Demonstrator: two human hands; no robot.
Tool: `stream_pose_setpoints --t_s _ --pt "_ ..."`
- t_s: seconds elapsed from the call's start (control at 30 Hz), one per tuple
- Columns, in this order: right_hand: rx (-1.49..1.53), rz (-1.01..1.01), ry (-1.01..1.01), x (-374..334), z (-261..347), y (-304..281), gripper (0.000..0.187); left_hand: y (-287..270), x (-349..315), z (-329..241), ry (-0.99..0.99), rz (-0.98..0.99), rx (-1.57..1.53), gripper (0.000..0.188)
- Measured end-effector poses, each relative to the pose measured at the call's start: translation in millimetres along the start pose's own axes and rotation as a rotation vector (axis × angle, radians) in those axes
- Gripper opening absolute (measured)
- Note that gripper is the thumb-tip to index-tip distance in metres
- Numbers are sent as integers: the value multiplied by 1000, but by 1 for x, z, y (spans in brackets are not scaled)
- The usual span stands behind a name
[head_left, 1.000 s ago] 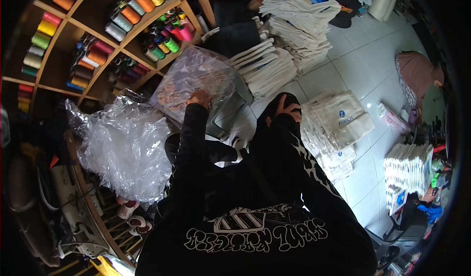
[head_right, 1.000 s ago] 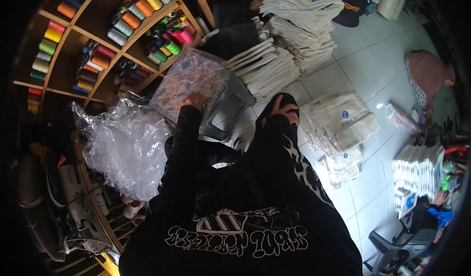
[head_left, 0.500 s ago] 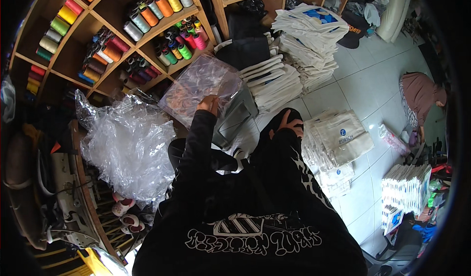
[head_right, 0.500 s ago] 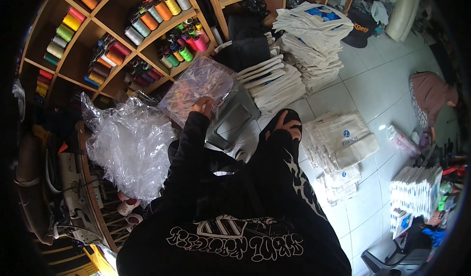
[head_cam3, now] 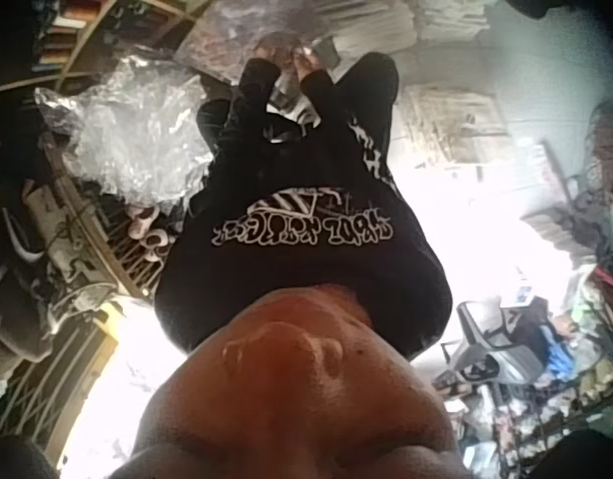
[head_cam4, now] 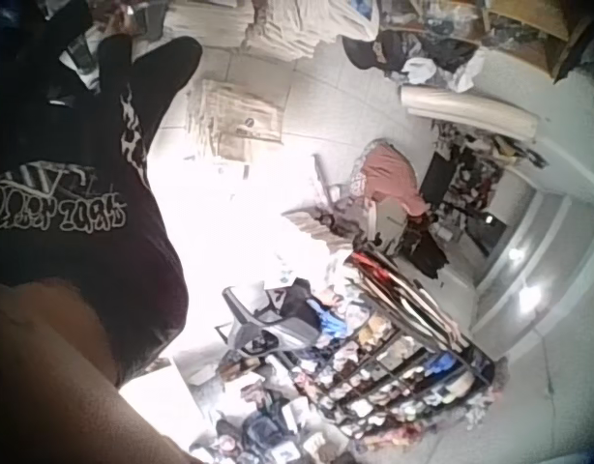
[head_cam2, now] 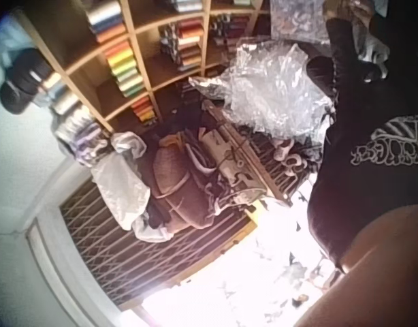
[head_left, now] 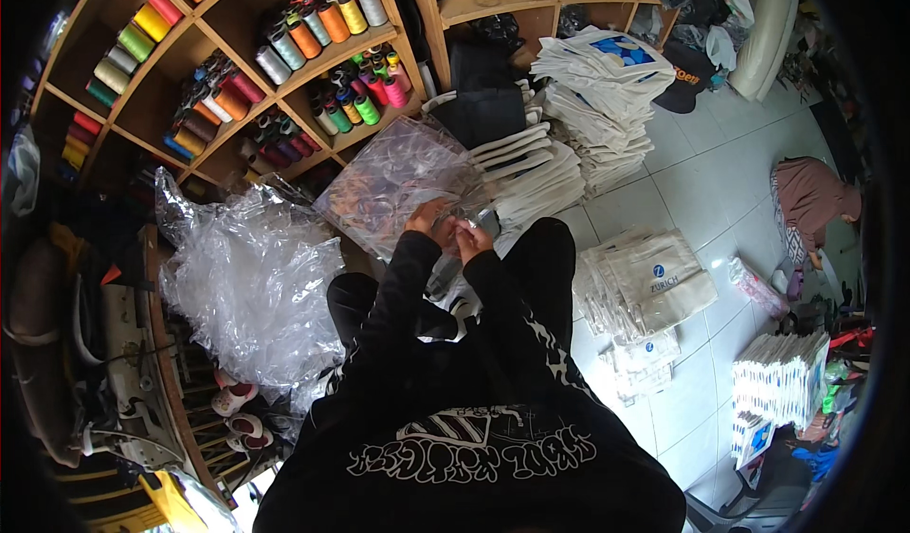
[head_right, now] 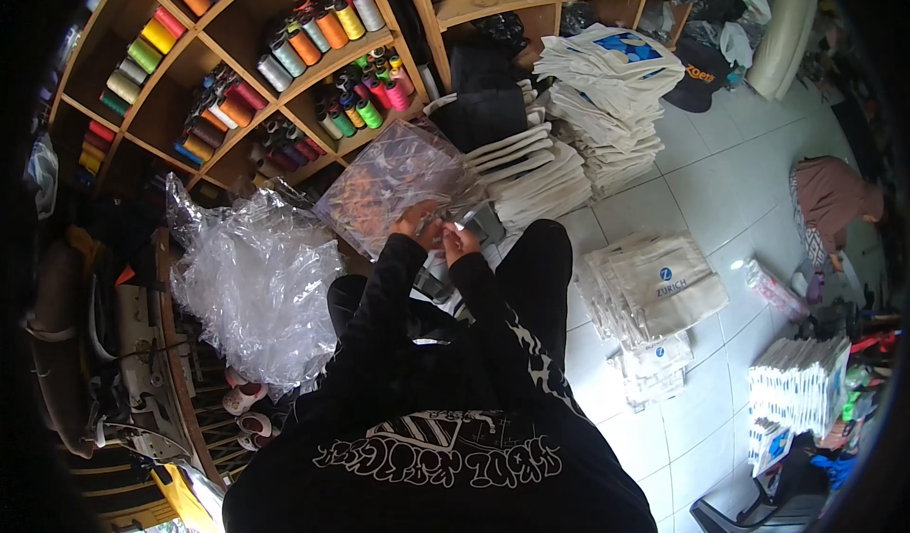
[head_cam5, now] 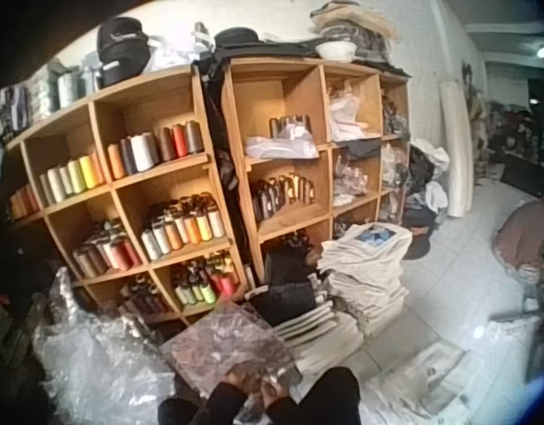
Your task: Folding printed tote bags and placing them into individual clear plastic sleeves.
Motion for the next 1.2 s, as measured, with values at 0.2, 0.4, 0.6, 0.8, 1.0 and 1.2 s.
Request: stream_pose_setpoints --t_s 0.2,0.4,0.6,0.8,1.0,1.2 --pt "380 302 176 -5 6 11 32 -22 -23 -13 125 -32 126 40" --pt "349 284 225 -13 1 12 37 -27 -30 7 64 -57 109 27" --pt "474 321 264 -20 -5 17 38 -30 -29 -23 96 -16 85 21" --pt "515 364 318 -28 -11 15 38 -25 -33 -21 100 17 198 14" --pt "367 222 292 -22 -24 5 34 -48 -23 -20 52 -151 325 6" --pt "153 -121 207 -13 -43 -21 29 -95 -1 -25 109 -332 411 6"
Point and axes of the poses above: each hand's wrist, its own x-axis towards the middle knuckle, its own y-axis out of the palm, z = x × y, the point moved 7 cm from there along x, towards the middle knuckle, and after that the axes turned 7 degrees about -z, right-handed, at the moved point
